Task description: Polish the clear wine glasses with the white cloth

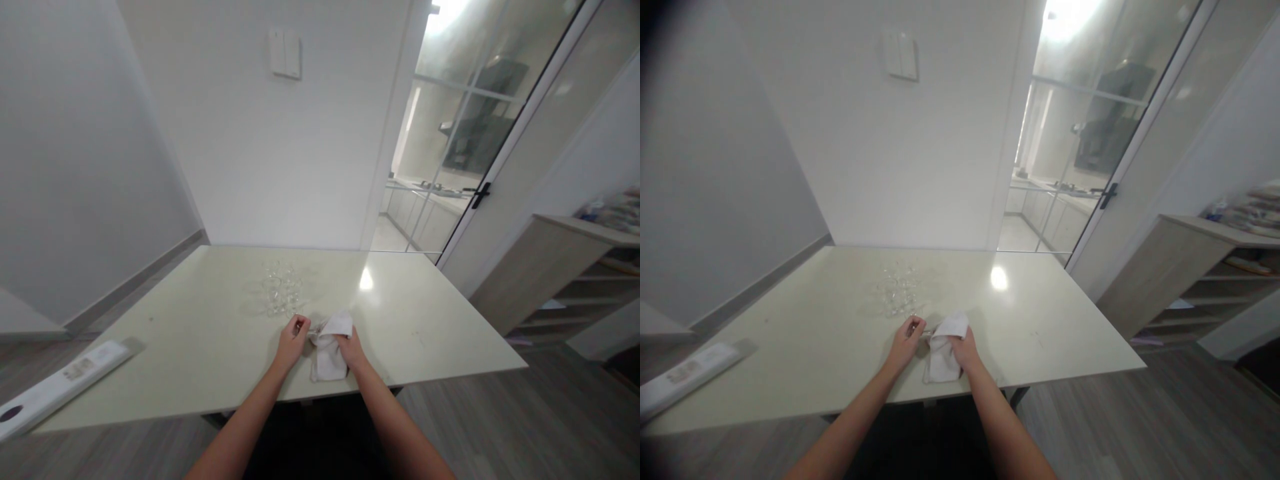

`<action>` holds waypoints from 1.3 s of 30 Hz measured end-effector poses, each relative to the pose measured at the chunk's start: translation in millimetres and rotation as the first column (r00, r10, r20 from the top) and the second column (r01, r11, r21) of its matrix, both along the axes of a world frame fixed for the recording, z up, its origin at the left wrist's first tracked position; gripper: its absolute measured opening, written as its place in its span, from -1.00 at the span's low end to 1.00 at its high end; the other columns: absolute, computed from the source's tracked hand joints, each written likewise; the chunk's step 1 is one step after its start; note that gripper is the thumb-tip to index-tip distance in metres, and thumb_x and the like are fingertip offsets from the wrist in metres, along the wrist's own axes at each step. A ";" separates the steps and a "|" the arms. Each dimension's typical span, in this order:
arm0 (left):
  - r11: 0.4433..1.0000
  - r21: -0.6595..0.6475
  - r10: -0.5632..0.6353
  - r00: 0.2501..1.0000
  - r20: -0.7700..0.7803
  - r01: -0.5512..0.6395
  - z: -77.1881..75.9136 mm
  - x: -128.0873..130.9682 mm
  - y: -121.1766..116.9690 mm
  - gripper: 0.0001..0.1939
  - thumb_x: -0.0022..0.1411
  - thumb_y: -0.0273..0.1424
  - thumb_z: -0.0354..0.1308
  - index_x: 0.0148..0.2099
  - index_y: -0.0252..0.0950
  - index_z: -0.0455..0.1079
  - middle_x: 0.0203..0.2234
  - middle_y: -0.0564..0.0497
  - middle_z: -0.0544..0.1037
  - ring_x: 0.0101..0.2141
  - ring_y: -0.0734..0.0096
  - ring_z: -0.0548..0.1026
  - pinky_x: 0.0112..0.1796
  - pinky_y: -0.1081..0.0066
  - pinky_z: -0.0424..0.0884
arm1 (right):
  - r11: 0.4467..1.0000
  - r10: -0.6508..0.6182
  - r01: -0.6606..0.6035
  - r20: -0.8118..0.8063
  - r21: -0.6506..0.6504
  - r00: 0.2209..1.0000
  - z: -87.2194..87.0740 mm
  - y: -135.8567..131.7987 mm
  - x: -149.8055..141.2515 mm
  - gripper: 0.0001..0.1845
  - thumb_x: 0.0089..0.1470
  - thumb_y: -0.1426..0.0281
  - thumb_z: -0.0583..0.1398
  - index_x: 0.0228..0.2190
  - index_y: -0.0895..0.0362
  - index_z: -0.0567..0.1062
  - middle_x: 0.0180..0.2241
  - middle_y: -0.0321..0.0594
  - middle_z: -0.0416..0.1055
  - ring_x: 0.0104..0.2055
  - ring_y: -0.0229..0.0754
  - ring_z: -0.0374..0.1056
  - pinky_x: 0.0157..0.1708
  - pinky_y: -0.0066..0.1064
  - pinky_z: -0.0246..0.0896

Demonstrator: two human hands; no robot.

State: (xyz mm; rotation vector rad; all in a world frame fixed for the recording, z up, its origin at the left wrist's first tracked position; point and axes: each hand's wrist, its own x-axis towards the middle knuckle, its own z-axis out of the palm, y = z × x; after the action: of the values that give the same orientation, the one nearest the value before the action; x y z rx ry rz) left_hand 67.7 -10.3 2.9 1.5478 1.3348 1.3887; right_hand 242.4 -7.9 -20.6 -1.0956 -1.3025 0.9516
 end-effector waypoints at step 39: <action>1.000 -0.015 -0.001 1.000 -0.010 0.001 6.0 -2.6 -5.6 -0.65 0.22 -0.07 -0.01 -0.37 -0.25 0.32 -0.57 0.09 0.34 -0.49 0.39 0.33 -0.42 0.44 0.24 | 0.979 -0.133 0.116 -0.092 -0.165 0.987 -14.1 2.8 1.3 -0.63 -0.09 0.18 0.20 -0.24 0.10 0.54 -0.15 -0.09 0.55 0.00 -0.02 0.40 0.13 -0.11 0.15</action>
State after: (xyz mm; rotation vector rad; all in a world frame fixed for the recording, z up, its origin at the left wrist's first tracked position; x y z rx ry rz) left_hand 65.1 -15.8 8.9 1.5472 1.3470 1.3696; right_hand 243.7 -5.2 -34.7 -1.2198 -1.0754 1.0171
